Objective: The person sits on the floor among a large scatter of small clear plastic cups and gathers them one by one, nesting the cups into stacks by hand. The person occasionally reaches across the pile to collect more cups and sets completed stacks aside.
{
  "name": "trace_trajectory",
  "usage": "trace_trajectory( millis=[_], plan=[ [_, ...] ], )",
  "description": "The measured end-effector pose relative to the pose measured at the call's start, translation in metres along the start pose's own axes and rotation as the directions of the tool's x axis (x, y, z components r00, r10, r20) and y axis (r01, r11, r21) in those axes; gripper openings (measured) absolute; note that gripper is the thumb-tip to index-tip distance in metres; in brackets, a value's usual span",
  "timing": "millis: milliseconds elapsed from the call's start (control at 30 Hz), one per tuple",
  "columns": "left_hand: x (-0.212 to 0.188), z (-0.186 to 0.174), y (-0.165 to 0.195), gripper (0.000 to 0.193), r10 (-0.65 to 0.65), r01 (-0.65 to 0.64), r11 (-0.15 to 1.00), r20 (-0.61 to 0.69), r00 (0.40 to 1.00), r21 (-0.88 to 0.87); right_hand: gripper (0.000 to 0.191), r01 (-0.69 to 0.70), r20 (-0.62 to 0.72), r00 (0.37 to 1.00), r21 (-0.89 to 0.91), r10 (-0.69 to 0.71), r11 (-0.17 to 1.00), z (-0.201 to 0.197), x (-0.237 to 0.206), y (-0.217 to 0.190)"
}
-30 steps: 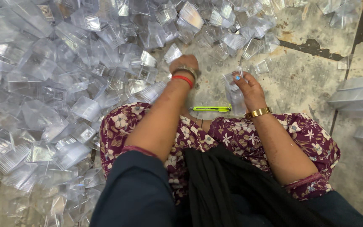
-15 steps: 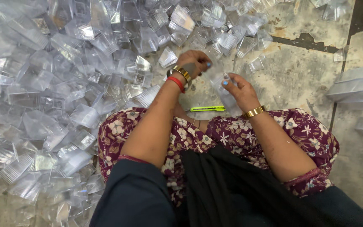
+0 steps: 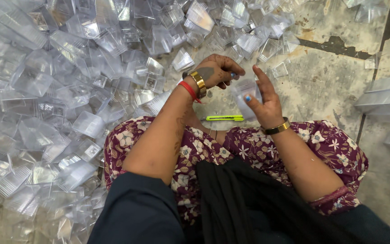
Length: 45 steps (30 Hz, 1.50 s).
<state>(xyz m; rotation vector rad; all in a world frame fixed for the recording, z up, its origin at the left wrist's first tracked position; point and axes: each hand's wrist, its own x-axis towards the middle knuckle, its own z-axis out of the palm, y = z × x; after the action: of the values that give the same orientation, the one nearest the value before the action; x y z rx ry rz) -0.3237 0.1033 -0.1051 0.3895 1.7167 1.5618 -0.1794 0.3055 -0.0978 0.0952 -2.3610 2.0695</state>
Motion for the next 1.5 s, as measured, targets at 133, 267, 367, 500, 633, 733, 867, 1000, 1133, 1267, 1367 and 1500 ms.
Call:
trace_trajectory(
  millis=[133, 267, 367, 500, 633, 733, 867, 1000, 1133, 1267, 1367, 1500],
  plan=[
    [-0.004, 0.005, 0.008, 0.022, -0.020, 0.024, 0.981, -0.021, 1.000, 0.191, 0.071, 0.074, 0.085, 0.994, -0.040, -0.070, 0.996, 0.003, -0.003, -0.001],
    [-0.009, -0.001, 0.016, 0.023, 0.020, -0.015, 0.999, -0.103, 0.995, 0.052, 0.069, -0.011, 0.058, 0.998, 0.125, 0.004, 0.992, 0.001, -0.003, 0.000],
    [-0.012, -0.007, 0.021, 0.019, 0.063, -0.050, 0.994, -0.144, 0.988, 0.092, 0.070, 0.025, 0.066, 0.997, 0.088, -0.030, 0.996, 0.000, -0.004, 0.000],
    [-0.013, -0.006, 0.018, 0.015, 0.025, -0.018, 0.997, -0.089, 0.996, 0.075, 0.074, 0.016, 0.065, 0.998, 0.024, -0.018, 1.000, 0.001, -0.005, 0.000],
    [-0.003, -0.009, 0.001, 0.016, -0.006, 0.027, 0.991, -0.150, 0.989, 0.135, 0.072, 0.053, 0.023, 0.998, 0.074, -0.055, 0.996, 0.002, -0.001, -0.002],
    [0.009, -0.027, -0.014, 0.017, 0.245, -0.044, 0.865, -0.343, 0.907, 0.501, 0.076, -0.103, -0.009, 0.993, 0.407, 0.117, 0.908, 0.001, 0.002, -0.004],
    [0.018, -0.046, -0.032, 0.026, 0.220, 0.186, 0.774, -0.533, 0.817, 0.605, 0.080, -0.208, 0.084, 0.977, 0.578, 0.196, 0.789, -0.002, 0.002, -0.006],
    [0.019, -0.038, -0.033, 0.021, 0.186, 0.078, 0.862, -0.457, 0.870, 0.500, 0.079, -0.190, 0.100, 0.982, 0.451, 0.162, 0.872, 0.000, -0.001, -0.004],
    [0.011, -0.023, -0.019, 0.022, 0.148, -0.085, 0.957, -0.212, 0.966, 0.278, 0.073, -0.063, 0.018, 0.998, 0.222, 0.060, 0.973, 0.000, 0.000, -0.003],
    [0.003, -0.012, -0.006, 0.028, 0.049, -0.023, 0.917, -0.056, 0.997, 0.398, 0.077, -0.098, 0.045, 0.995, 0.193, 0.091, 0.976, 0.003, 0.001, -0.004],
    [0.003, -0.005, -0.003, 0.030, 0.039, 0.011, 0.879, -0.095, 0.995, 0.476, 0.073, -0.144, 0.062, 0.989, 0.242, 0.132, 0.960, 0.005, 0.001, -0.004],
    [0.009, 0.001, -0.010, 0.028, 0.172, -0.084, 0.759, -0.075, 0.982, 0.646, 0.065, -0.144, 0.043, 0.990, 0.257, 0.137, 0.956, 0.005, 0.003, 0.002]
  ],
)
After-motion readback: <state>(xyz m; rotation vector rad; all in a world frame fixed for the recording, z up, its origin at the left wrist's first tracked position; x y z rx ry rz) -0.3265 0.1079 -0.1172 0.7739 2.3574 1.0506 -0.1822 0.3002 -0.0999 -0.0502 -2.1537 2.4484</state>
